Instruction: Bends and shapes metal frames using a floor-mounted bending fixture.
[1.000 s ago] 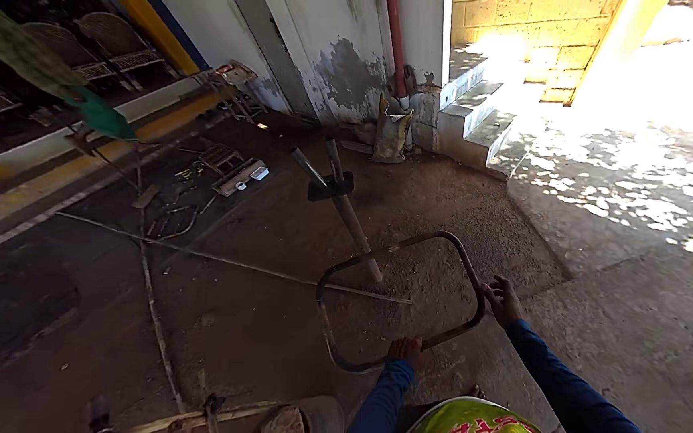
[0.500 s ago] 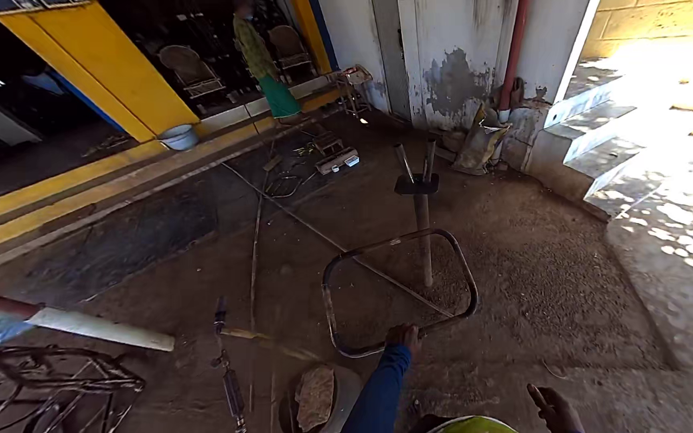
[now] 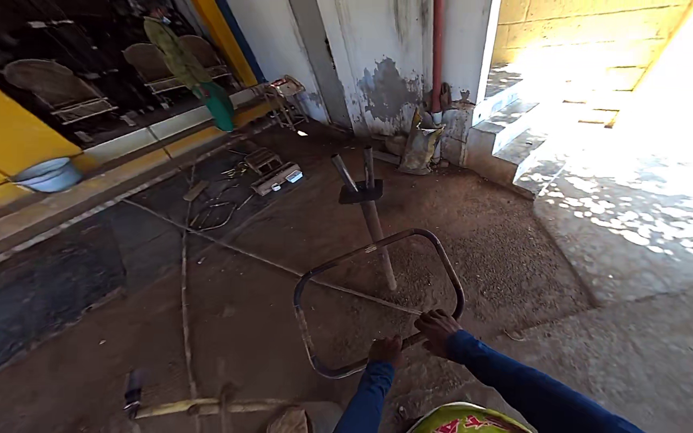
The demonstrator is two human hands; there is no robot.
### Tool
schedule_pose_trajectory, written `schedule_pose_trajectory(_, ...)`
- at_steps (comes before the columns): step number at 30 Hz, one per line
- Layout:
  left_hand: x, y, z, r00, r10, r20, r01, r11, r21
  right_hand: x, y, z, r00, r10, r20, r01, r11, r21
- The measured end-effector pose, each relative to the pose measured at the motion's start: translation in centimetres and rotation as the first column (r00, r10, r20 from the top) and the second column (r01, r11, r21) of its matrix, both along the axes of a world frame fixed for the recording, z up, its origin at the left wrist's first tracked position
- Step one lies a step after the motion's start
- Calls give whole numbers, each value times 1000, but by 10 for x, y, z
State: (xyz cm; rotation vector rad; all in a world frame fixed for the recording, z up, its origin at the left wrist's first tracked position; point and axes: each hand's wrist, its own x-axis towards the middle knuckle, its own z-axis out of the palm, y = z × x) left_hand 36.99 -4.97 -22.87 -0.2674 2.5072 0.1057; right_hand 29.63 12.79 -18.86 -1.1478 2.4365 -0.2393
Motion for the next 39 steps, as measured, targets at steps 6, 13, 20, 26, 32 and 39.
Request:
schedule_pose_trajectory(6, 13, 30, -3, 998, 7, -69, -7, 1000, 7, -7, -4, -20, 987, 9, 158, -46, 971, 235)
schedule_pose_trajectory(13, 14, 51, -20, 993, 111, -34, -111, 994, 5, -6, 9, -24, 991, 97, 92, -119, 956, 270)
schedule_pose_trajectory(20, 7, 51, -19, 984, 110, -138, -85, 982, 170, -18, 38, -27, 992, 103, 76, -116, 976, 185)
schedule_pose_trajectory(26, -9, 56, -22, 975, 195, -109, -114, 854, 507, -31, 53, -26, 989, 135, 63, -144, 973, 179)
schedule_pose_trajectory(32, -32, 80, -3, 986, 157, 48, -164, 925, 343, -49, 66, -18, 983, 162, 87, -174, 971, 164)
schedule_pose_trajectory(39, -53, 84, -7, 948, 234, 215, -265, 955, 130, -68, 55, -26, 974, 208, 94, -222, 957, 185)
